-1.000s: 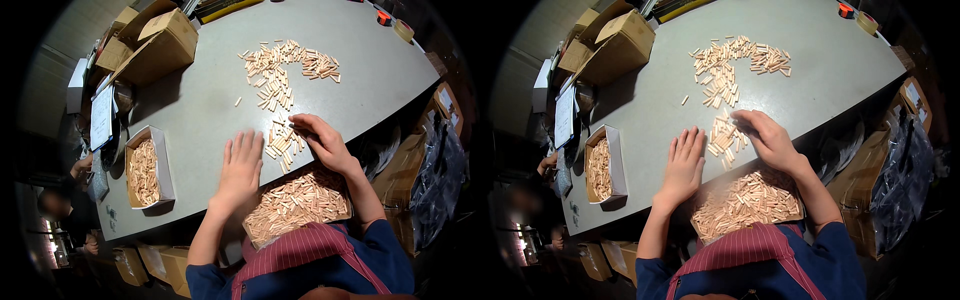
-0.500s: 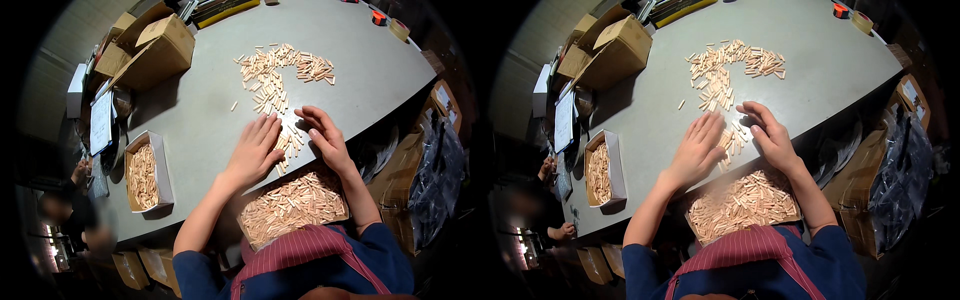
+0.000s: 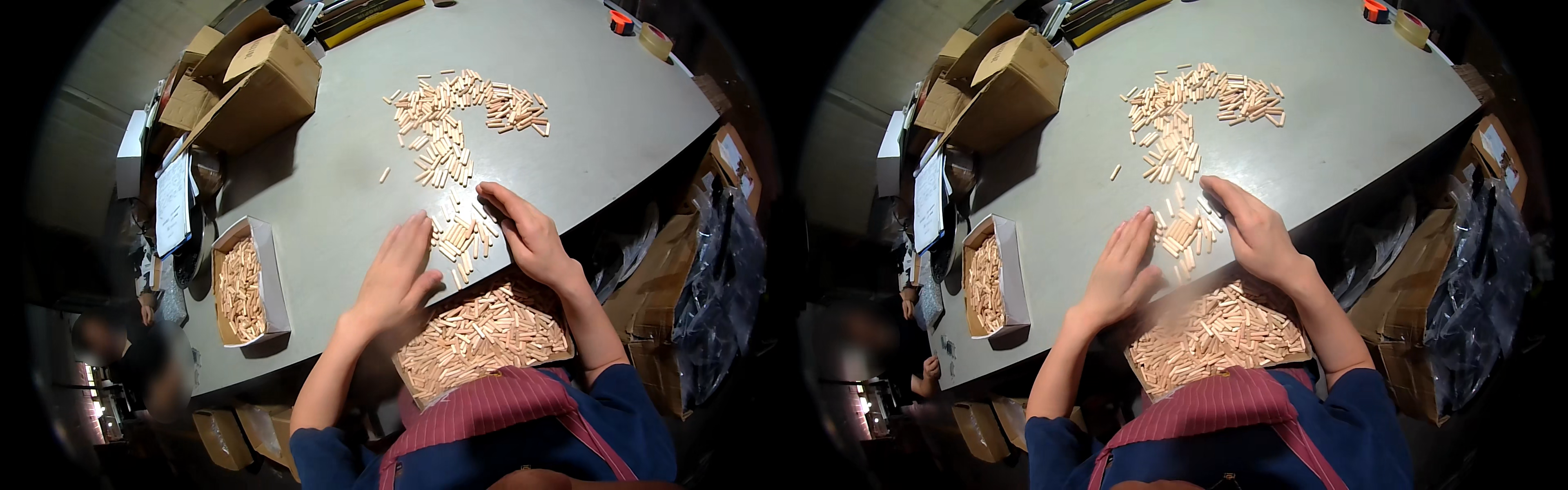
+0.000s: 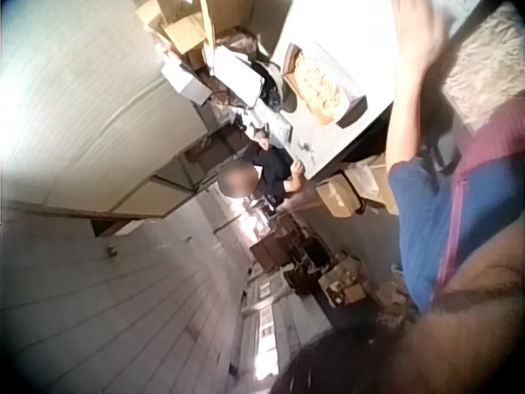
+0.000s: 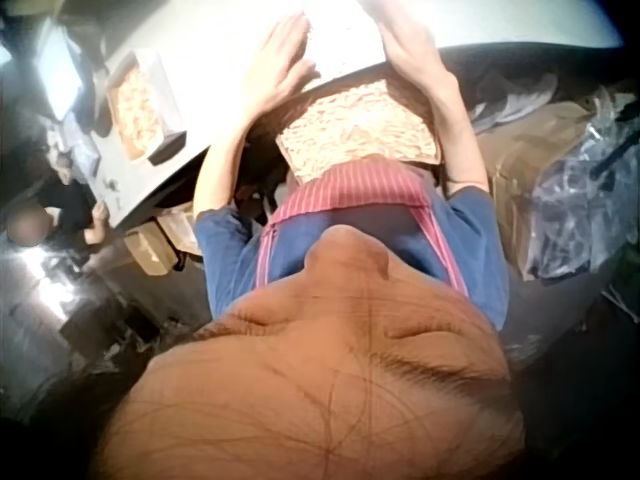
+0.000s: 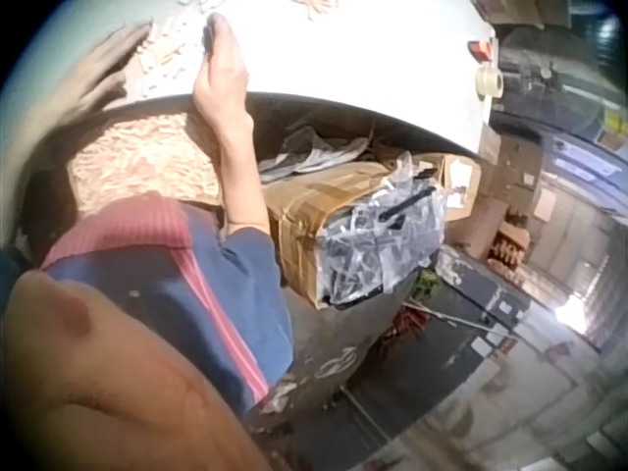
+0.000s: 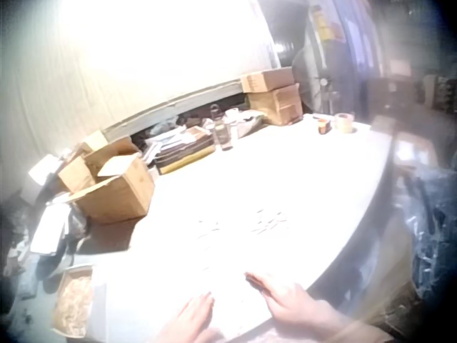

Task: The person sorts small cylindrical wooden corks on a table, gathering them into piles and transferring them into a cardboard box. The person repeatedly scoops corks from the table and places them into the box, occasionally adjusting the pile on the table.

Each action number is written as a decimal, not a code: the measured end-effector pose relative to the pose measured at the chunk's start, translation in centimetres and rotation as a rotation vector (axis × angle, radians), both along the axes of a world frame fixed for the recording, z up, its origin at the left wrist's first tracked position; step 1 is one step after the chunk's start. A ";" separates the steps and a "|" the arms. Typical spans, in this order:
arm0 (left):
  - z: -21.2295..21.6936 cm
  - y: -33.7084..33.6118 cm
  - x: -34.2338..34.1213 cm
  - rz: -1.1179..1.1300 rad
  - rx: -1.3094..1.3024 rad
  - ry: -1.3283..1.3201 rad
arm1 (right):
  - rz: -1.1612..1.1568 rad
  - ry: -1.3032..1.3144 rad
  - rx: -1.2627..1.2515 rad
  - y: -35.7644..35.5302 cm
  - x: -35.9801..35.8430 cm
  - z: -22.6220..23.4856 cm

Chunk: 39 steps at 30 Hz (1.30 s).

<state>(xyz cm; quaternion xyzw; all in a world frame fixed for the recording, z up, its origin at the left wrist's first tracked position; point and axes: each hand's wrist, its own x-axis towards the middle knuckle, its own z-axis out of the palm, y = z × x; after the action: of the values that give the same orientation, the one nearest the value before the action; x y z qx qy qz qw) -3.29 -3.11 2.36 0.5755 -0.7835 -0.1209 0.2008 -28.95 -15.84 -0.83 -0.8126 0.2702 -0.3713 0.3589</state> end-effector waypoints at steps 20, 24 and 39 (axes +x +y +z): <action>-0.6 1.1 -2.9 -0.116 0.053 0.147 | 0.182 0.049 0.052 2.2 -0.3 0.6; 1.1 6.8 -4.2 -0.176 0.176 0.375 | 0.329 0.008 0.223 5.5 -3.4 1.1; -1.9 -4.8 2.8 0.438 0.051 -0.282 | -0.496 0.817 -0.461 -7.6 -4.0 0.0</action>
<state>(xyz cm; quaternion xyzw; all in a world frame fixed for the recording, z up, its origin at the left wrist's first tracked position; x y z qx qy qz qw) -0.52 -7.87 0.44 0.7475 -0.6571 -0.0127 0.0962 -32.94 -23.42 -0.86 -0.8606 0.4834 -0.1479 -0.0624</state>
